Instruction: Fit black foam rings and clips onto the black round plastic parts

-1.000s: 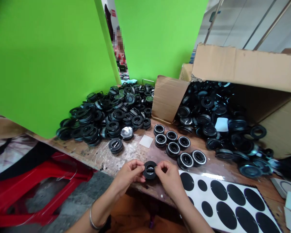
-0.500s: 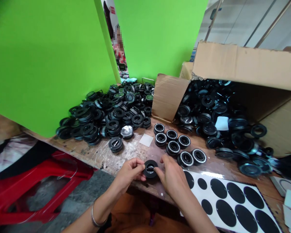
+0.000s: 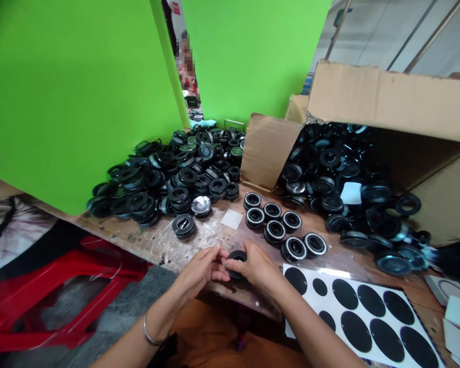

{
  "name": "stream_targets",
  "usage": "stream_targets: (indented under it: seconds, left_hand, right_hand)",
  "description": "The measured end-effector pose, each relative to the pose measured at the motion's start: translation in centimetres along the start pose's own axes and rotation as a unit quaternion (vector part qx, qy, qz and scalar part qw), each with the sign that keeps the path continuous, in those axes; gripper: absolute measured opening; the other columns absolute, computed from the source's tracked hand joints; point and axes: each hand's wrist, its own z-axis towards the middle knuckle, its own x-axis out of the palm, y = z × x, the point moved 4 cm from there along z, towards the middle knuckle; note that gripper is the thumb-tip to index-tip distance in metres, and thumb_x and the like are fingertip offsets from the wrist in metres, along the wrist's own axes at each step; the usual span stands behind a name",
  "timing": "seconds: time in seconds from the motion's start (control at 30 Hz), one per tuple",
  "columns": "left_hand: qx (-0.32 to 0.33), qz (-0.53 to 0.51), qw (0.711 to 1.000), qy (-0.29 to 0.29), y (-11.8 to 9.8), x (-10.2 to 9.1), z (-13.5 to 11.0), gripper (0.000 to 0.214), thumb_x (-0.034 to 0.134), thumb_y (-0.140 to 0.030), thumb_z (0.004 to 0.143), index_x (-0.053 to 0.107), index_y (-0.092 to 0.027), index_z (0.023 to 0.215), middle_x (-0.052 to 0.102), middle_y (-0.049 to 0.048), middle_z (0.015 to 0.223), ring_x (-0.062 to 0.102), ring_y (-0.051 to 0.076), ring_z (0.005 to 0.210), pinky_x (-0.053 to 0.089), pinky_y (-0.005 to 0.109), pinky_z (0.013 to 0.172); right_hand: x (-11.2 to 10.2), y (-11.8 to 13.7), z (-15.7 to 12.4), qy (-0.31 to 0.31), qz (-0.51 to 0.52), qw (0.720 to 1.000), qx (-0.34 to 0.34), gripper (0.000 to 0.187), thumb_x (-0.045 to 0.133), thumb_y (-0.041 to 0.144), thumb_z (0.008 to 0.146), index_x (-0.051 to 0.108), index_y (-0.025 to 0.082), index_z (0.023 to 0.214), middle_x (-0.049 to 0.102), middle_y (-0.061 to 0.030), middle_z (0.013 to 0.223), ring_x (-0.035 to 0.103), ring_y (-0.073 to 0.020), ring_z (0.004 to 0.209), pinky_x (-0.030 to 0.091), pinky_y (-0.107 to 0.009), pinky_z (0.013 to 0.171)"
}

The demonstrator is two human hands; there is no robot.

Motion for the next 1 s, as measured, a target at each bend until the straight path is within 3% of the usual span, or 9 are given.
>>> stream_targets:
  seconds: [0.13,0.27,0.37,0.53,0.63,0.7,0.77,0.87,1.0]
  left_hand:
    - [0.006,0.046,0.999,-0.004,-0.3,0.5,-0.3,0.046,0.069,-0.055,0.072,0.06,-0.011,0.083,0.06,0.0014,0.068,0.061,0.011,0.051,0.054,0.024,0.054]
    - [0.015,0.108,0.994,0.007,-0.6,0.9,-0.5,0.047,0.086,-0.038,0.054,0.061,-0.013,0.085,0.056,-0.0035,0.068,0.06,0.01,0.051,0.053,0.024,0.052]
    - [0.014,0.11,0.994,0.014,-0.6,1.1,-0.4,0.047,0.084,-0.038,0.055,0.062,-0.013,0.088,0.053,-0.0052,0.067,0.059,0.011,0.052,0.053,0.026,0.053]
    - [0.013,0.124,0.992,-0.003,-0.2,1.8,-0.6,0.045,0.083,-0.039,0.055,0.06,-0.013,0.084,0.05,-0.0069,0.064,0.057,0.01,0.046,0.051,0.026,0.05]
    - [0.024,0.143,0.989,-0.014,-1.7,1.9,-0.3,0.041,0.083,-0.036,0.054,0.059,-0.013,0.079,0.05,-0.0072,0.061,0.055,0.008,0.043,0.048,0.023,0.047]
    - [0.082,0.167,0.982,-0.034,-5.1,1.3,0.1,0.038,0.082,-0.032,0.057,0.062,-0.012,0.082,0.05,-0.0069,0.06,0.055,0.008,0.044,0.047,0.022,0.047]
    - [0.18,0.192,0.96,-0.09,-10.5,0.0,0.6,0.036,0.081,-0.028,0.061,0.062,-0.012,0.088,0.052,-0.0059,0.061,0.057,0.008,0.046,0.047,0.021,0.049]
    - [0.324,0.223,0.883,-0.257,-20.2,-3.0,1.4,0.035,0.077,-0.021,0.068,0.06,-0.011,0.097,0.059,-0.0026,0.068,0.063,0.011,0.054,0.05,0.022,0.055]
    - [0.369,0.23,0.816,-0.38,-28.7,-5.0,3.7,0.02,0.064,-0.002,0.077,0.051,-0.007,0.09,0.056,-0.0062,0.067,0.059,0.004,0.054,0.05,0.023,0.069]
  right_hand:
    - [0.3,-1.1,-1.8,0.054,0.156,0.986,0.009,0.048,0.078,0.042,0.059,0.048,0.021,0.089,0.057,0.004,0.072,0.054,-0.0138,0.063,0.041,-0.023,0.052]
    - [-0.1,-1.9,-2.6,0.175,0.368,0.912,0.05,0.052,0.081,0.039,0.056,0.05,0.02,0.094,0.057,0.0047,0.073,0.056,-0.0137,0.065,0.052,-0.028,0.058]
    - [-0.5,-2.3,-2.3,0.177,0.431,0.882,0.07,0.047,0.081,0.041,0.057,0.054,0.018,0.088,0.056,0.0039,0.074,0.056,-0.011,0.062,0.054,-0.028,0.059]
    - [0.7,-2.9,-1.3,0.11,0.39,0.912,0.06,0.045,0.071,0.055,0.065,0.052,0.017,0.082,0.052,0.0046,0.064,0.05,-0.009,0.047,0.051,-0.027,0.044]
    - [0.6,-3.1,-2.1,0.036,0.37,0.928,0.03,0.048,0.064,0.058,0.072,0.05,0.019,0.096,0.051,0.0056,0.066,0.054,-0.0119,0.048,0.049,-0.026,0.044]
    - [-0.3,-3.6,-3.9,0.004,0.38,0.925,0.004,0.045,0.061,0.055,0.078,0.048,0.022,0.106,0.053,0.0037,0.073,0.06,-0.0144,0.058,0.052,-0.028,0.052]
    - [-1.6,-4.7,-6.2,-0.009,0.373,0.928,-0.009,0.039,0.059,0.052,0.082,0.051,0.022,0.105,0.056,0.0007,0.08,0.062,-0.0158,0.068,0.054,-0.029,0.062]
    - [-4.2,-7.4,-10.0,-0.039,0.326,0.944,0.006,0.032,0.059,0.051,0.083,0.058,0.021,0.096,0.059,-0.0024,0.081,0.061,-0.0168,0.07,0.052,-0.029,0.066]
    - [-7.7,-11.7,-13.9,-0.123,0.266,0.955,0.051,0.029,0.06,0.049,0.082,0.061,0.02,0.086,0.06,-0.0028,0.072,0.057,-0.0164,0.064,0.048,-0.026,0.057]
